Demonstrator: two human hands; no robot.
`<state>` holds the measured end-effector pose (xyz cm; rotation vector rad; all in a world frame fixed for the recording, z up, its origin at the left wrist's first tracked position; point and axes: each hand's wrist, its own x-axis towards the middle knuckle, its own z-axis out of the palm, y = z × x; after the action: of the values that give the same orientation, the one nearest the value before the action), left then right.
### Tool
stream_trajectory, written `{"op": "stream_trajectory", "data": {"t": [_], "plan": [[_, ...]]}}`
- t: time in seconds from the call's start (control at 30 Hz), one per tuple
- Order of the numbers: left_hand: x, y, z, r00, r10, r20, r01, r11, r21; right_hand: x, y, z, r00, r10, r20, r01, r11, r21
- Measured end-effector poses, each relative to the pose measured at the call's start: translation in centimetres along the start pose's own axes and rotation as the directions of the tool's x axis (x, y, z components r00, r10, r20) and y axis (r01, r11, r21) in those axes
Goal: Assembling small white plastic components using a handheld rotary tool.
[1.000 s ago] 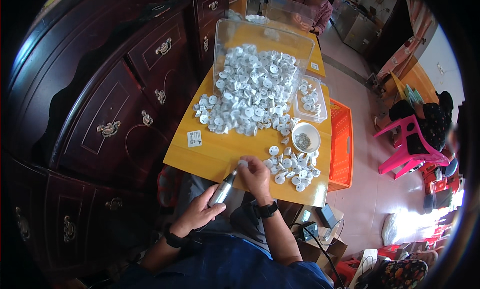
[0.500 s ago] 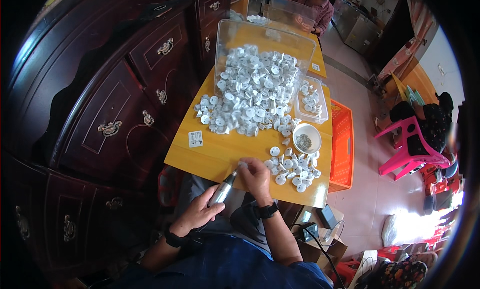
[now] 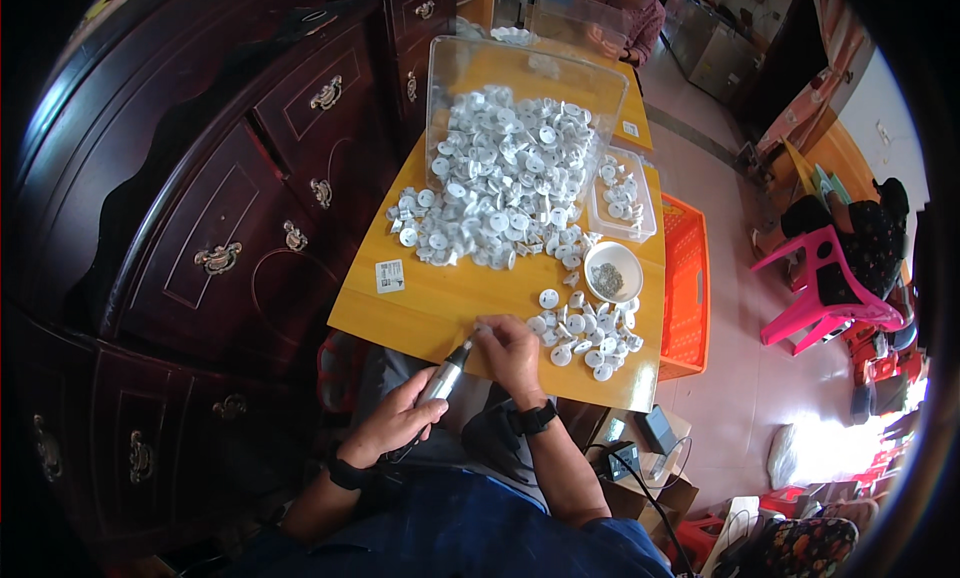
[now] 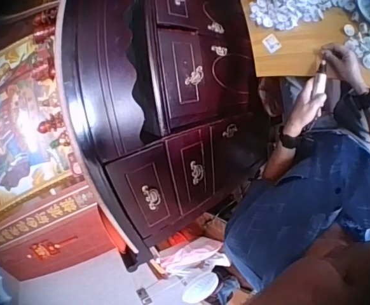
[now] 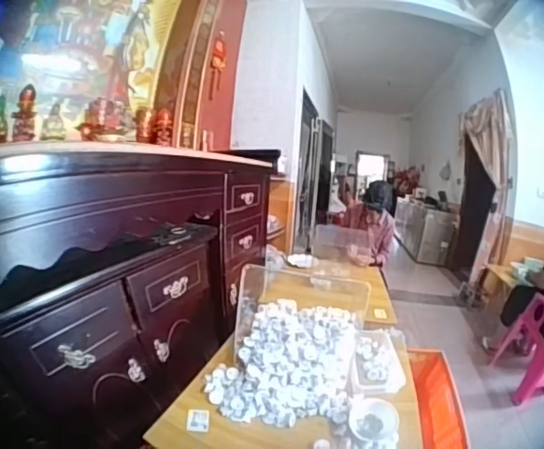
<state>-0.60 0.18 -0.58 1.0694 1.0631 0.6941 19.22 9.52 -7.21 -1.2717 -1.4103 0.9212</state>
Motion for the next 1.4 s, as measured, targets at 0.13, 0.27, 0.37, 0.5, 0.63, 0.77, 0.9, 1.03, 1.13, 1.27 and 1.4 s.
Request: {"op": "stream_trajectory", "data": {"t": [0.13,0.27,0.37,0.5,0.63,0.77,0.9,1.03,1.13,1.27,1.4], "plan": [[0.1,-0.1,-0.1,1.0,-0.001,0.008,0.001,1.0,0.0,0.0,0.0,0.0,1.0,0.002,0.0,-0.002,1.0,-0.003],[0.1,0.1,0.0,0.999,-0.031,0.015,0.032,0.999,-0.024,0.0,0.1,0.0,1.0,0.013,-0.002,-0.013,1.0,-0.013],[-0.2,1.2,0.2,0.989,-0.134,0.061,0.142,0.975,-0.171,0.0,0.3,-0.1,0.996,0.089,-0.019,-0.087,0.992,0.097],[-0.9,1.7,0.0,0.982,-0.136,0.133,0.169,0.945,-0.28,0.3,-0.8,-1.1,0.993,-0.112,-0.024,0.109,0.988,-0.112],[-0.8,1.5,0.0,0.984,-0.129,0.122,0.154,0.961,-0.23,0.9,-1.4,-2.4,0.967,-0.247,0.055,0.239,0.82,-0.52],[-0.8,1.7,0.1,0.989,-0.113,0.094,0.129,0.972,-0.196,1.6,-0.9,-4.6,0.982,-0.176,0.071,0.174,0.682,-0.71],[-1.0,1.5,-0.1,0.99,-0.111,0.093,0.126,0.974,-0.187,2.7,-2.9,-7.0,0.988,-0.151,-0.019,0.099,0.732,-0.674],[-1.2,1.8,-0.3,0.99,-0.117,0.075,0.128,0.976,-0.176,5.6,-3.8,-10.3,0.959,-0.248,-0.141,0.118,0.794,-0.596],[-1.3,1.6,-0.4,0.992,-0.105,0.066,0.115,0.98,-0.163,9.0,-2.9,-13.9,0.951,-0.221,-0.217,0.006,0.714,-0.7],[-1.0,0.9,-0.6,0.994,-0.083,0.077,0.096,0.98,-0.175,12.2,-1.1,-16.5,0.98,0.064,-0.186,-0.192,0.535,-0.823],[-1.3,1.1,-0.6,0.996,-0.044,0.079,0.059,0.98,-0.192,13.5,0.0,-15.5,0.99,0.139,-0.039,-0.092,0.4,-0.912]]}}
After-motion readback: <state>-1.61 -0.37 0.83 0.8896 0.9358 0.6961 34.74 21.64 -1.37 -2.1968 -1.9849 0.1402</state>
